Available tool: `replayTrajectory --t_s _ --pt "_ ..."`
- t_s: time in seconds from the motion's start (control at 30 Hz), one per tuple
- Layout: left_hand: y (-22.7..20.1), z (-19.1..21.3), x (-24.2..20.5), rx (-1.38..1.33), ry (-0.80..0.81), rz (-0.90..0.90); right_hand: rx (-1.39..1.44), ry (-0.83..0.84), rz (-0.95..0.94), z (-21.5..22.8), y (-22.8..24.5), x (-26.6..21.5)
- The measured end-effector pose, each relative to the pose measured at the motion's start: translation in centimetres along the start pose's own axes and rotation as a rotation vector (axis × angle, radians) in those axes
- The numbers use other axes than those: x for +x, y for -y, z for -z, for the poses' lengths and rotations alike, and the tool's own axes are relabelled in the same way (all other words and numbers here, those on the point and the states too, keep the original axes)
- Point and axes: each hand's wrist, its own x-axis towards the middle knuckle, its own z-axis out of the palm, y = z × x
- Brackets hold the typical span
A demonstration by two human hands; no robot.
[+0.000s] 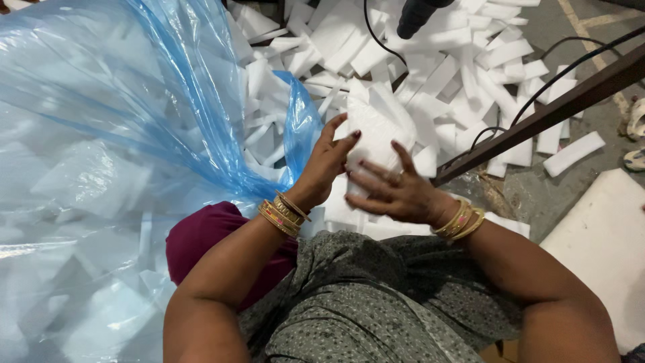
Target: The person sits on the floor and repeatedly picks up white foam pieces from a pile. They fold each piece in half and place it into a large blue plastic bag. The process is repetitive, with the person handling one piece at a time.
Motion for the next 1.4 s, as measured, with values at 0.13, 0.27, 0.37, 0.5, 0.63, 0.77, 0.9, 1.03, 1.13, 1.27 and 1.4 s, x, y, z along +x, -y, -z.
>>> replayTrajectory --t_s 0.13,0.27,0.37,0.5,0.63,0.77,0.9,1.03,1.13,1.27,1.4 --pt "-2.6 -1.6 -1.7 -0.047 0.060 -0.220 0.458 -0.254 -0.181 2.1 -0.4 1.7" --pt "-4.2 -2.7 -2.7 0.017 0.130 -0.239 0.970 -0.328 -0.912 2.4 -3.3 -0.1" --pt "-4.1 -3.7 -3.1 0.063 0.171 -0.142 1.343 -0.365 -1.132 0.8 -3.7 -1.1" --pt "-3.6 -4.6 -3.0 0.158 0.173 -0.166 1.730 -0.494 -1.213 -0.5 -3.6 -1.7" --pt "-3.0 -5.0 -2.5 0.226 0.228 -0.199 1.708 -0.528 -1.383 -1.1 -3.6 -1.9" --pt "-2.4 -5.4 -2.4 0.259 0.238 -0.208 1.779 -0.535 -1.477 -1.7 -3.5 -2.2" --pt "-2.7 -5.8 -2.3 0.268 0.227 -0.120 1.888 -0.583 -1.541 -1.9 -3.9 -2.3" --pt "-3.9 -6.0 -1.7 0.324 0.160 -0.103 1.959 -0.562 -1.563 -1.4 -5.5 -1.8" --pt "-4.0 -6.1 -1.2 0.281 0.105 -0.093 1.924 -0.502 -1.533 -1.3 -6.4 -1.4" --pt "-3.3 -6.1 -0.6 0.265 0.058 -0.137 1.810 -0.431 -1.524 -1.9 -6.5 -0.9" --pt "-2.1 -6.7 -0.8 0.346 0.029 -0.386 1.691 -0.494 -1.450 -3.3 -5.5 -0.8"
